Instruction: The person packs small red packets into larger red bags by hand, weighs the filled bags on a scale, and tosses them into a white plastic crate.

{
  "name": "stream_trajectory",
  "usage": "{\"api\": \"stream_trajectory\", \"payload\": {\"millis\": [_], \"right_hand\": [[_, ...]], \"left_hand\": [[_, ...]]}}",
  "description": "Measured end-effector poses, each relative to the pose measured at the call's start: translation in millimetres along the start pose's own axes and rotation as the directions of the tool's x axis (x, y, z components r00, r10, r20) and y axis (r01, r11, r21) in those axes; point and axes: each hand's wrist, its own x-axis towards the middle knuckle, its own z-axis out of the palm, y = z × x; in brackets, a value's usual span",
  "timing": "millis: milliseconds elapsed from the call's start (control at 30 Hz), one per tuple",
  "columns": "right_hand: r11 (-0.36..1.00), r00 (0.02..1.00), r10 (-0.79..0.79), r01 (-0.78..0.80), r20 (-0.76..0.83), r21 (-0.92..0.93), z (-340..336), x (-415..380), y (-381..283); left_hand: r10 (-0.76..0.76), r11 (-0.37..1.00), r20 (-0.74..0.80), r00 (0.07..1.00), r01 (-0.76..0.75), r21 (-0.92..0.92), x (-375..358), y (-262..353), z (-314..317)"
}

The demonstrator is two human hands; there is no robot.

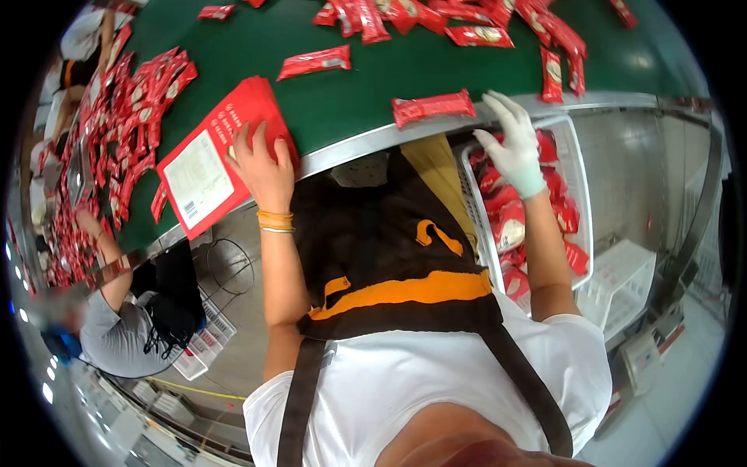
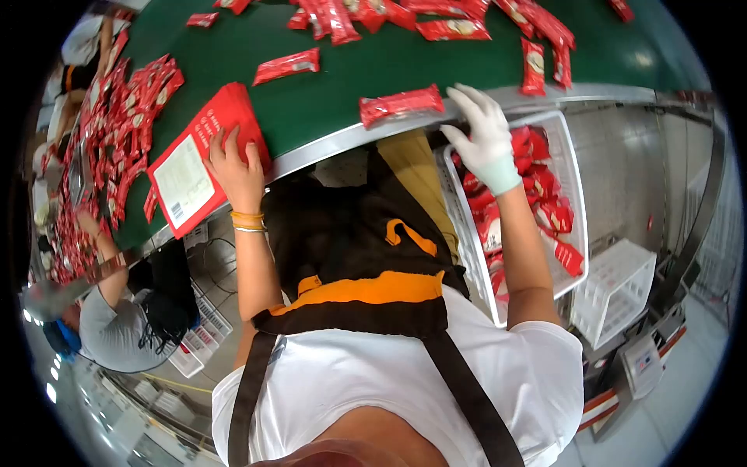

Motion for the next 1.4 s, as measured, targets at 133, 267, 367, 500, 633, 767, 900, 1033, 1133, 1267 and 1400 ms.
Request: {"api": "stream_trajectory", "payload": {"millis": [133, 267, 367, 500, 633, 767, 900, 1033, 1133, 1267, 1400], "right_hand": [[0.947, 0.894, -0.288, 0.319, 0.342, -0.036, 48.8, 61.0, 6.6], [0.924, 0.924, -0.367, 0.348, 0.108, 0.162, 85.1, 125.4, -60.2], [0.879, 0.884, -0.468, 0.465, 0.004, 0.105, 138.9, 176.3, -79.4], [0.884, 0.821, -0.458, 0.462, 0.341, 0.076, 184.6, 190.7, -69.6], [0.891, 0.771, -0.432, 0.446, 0.468, 0.088, 170.1, 192.2, -74.9], [0.926, 0.798, -0.336, 0.377, 0.501, 0.021, 165.8, 183.2, -83.4], [0.928, 0.834, -0.314, 0.37, 0.454, -0.038, 168.4, 169.7, -95.5], [0.939, 0.839, -0.287, 0.342, 0.463, -0.037, 164.6, 168.0, -99.5], [0.958, 0.857, -0.242, 0.284, 0.455, -0.026, 160.6, 161.8, -100.6], [0.981, 0.899, -0.196, 0.183, 0.393, 0.07, 158.4, 150.6, -113.1], [0.89, 0.862, -0.406, 0.297, 0.304, 0.346, 157.4, 139.1, -155.3]], "left_hand": [[-0.148, 0.974, 0.196, 0.969, 0.11, 0.196, -15.0, -37.3, -5.3], [-0.055, 0.98, 0.258, 0.965, 0.004, 0.197, -23.9, -33.6, -3.6], [-0.064, 0.983, 0.278, 0.958, 0.013, 0.18, -23.3, -32.5, -6.2], [-0.067, 0.983, 0.271, 0.96, 0.017, 0.183, -22.8, -33.9, -5.8], [-0.116, 0.984, 0.332, 0.936, 0.064, 0.165, -21.9, -39.3, -5.7], [-0.14, 0.983, 0.338, 0.931, 0.089, 0.161, -10.2, -42.3, -13.1], [-0.362, 0.92, 0.51, 0.78, 0.387, 0.061, 42.6, -40.7, -25.9], [-0.592, 0.805, 0.465, 0.658, 0.514, 0.297, 81.0, -29.7, -3.6], [-0.625, 0.778, 0.464, 0.628, 0.552, 0.299, 77.0, -32.1, 6.8], [-0.544, 0.835, 0.453, 0.706, 0.507, 0.213, 64.6, -36.5, -0.4], [-0.493, 0.848, 0.331, 0.804, 0.53, -0.025, 42.5, -37.1, -4.9]]}}
